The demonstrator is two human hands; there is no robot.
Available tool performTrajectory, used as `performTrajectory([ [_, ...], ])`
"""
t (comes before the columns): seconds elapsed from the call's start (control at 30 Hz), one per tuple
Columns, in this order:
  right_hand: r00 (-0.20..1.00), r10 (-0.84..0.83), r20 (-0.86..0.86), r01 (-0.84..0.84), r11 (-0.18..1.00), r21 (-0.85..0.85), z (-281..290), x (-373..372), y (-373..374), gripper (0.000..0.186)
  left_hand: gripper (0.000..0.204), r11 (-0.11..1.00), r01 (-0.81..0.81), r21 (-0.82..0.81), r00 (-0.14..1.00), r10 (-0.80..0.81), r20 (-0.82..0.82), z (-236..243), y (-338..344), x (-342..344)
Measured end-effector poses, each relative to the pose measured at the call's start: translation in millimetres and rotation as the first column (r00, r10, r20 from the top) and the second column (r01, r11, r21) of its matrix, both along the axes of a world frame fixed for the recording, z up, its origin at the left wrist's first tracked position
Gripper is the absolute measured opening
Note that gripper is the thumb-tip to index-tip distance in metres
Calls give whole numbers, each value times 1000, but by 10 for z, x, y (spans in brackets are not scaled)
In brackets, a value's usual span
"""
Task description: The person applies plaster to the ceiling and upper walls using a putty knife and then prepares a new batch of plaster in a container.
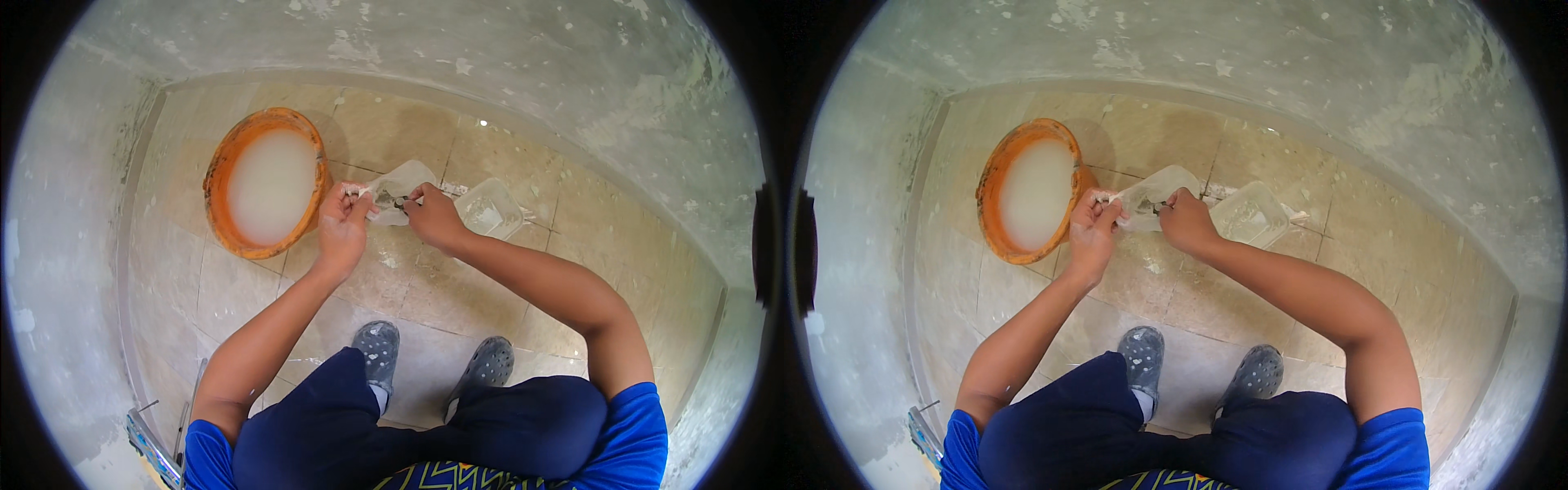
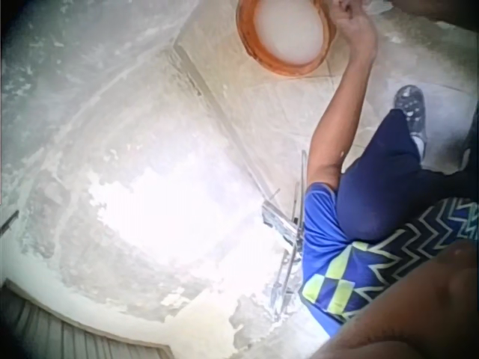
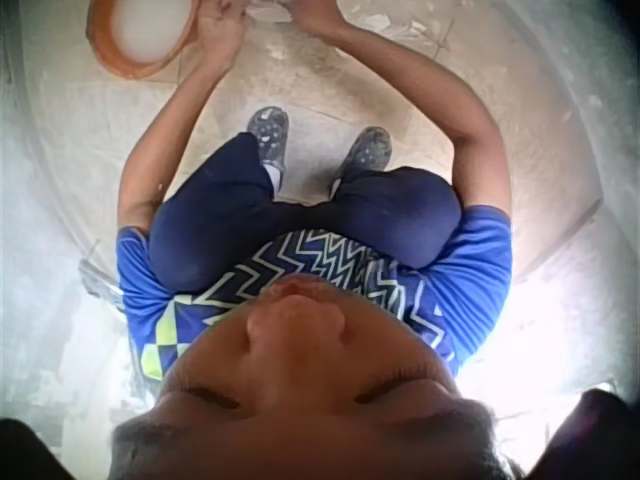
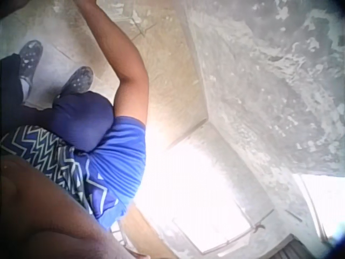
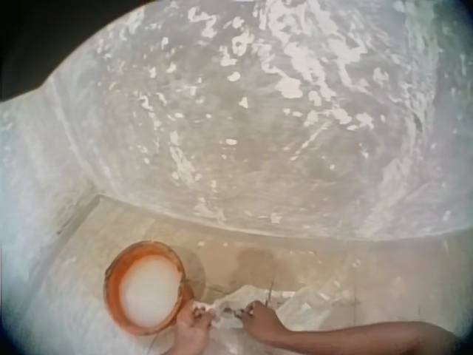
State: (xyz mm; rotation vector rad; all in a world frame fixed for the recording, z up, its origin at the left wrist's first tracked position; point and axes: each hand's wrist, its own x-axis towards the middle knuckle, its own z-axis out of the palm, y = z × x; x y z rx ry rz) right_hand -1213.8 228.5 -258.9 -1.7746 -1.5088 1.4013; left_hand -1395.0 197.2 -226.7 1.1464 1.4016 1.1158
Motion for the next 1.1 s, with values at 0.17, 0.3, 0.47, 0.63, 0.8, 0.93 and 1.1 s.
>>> performTrajectory([
  [0.17,986,-129,-108,131,991,8,-430,-115,-23,29,4,996,47,-73,998,-43,53,20,-53,98],
  [0.3,953,-90,-289,68,994,-82,-399,-28,-74,30,7,993,-68,-98,997,71,29,27,5,-16],
  [0.47,908,-76,-412,0,984,-181,-232,195,-218,27,10,993,-104,-46,995,105,3,36,74,-89],
  [0.63,864,-90,-495,-15,979,-204,-100,440,-412,24,18,988,-143,-61,987,147,62,75,62,-79],
  [0.8,821,-167,-545,29,967,-252,146,626,-566,24,19,990,-143,-14,987,143,70,119,74,-62],
  [0.93,819,-174,-546,37,967,-254,445,739,-675,20,17,991,-134,10,991,134,12,95,147,-75],
  [1.1,799,-184,-572,43,967,-251,678,1036,-866,20,13,986,-162,-29,984,164,75,74,214,16],
])
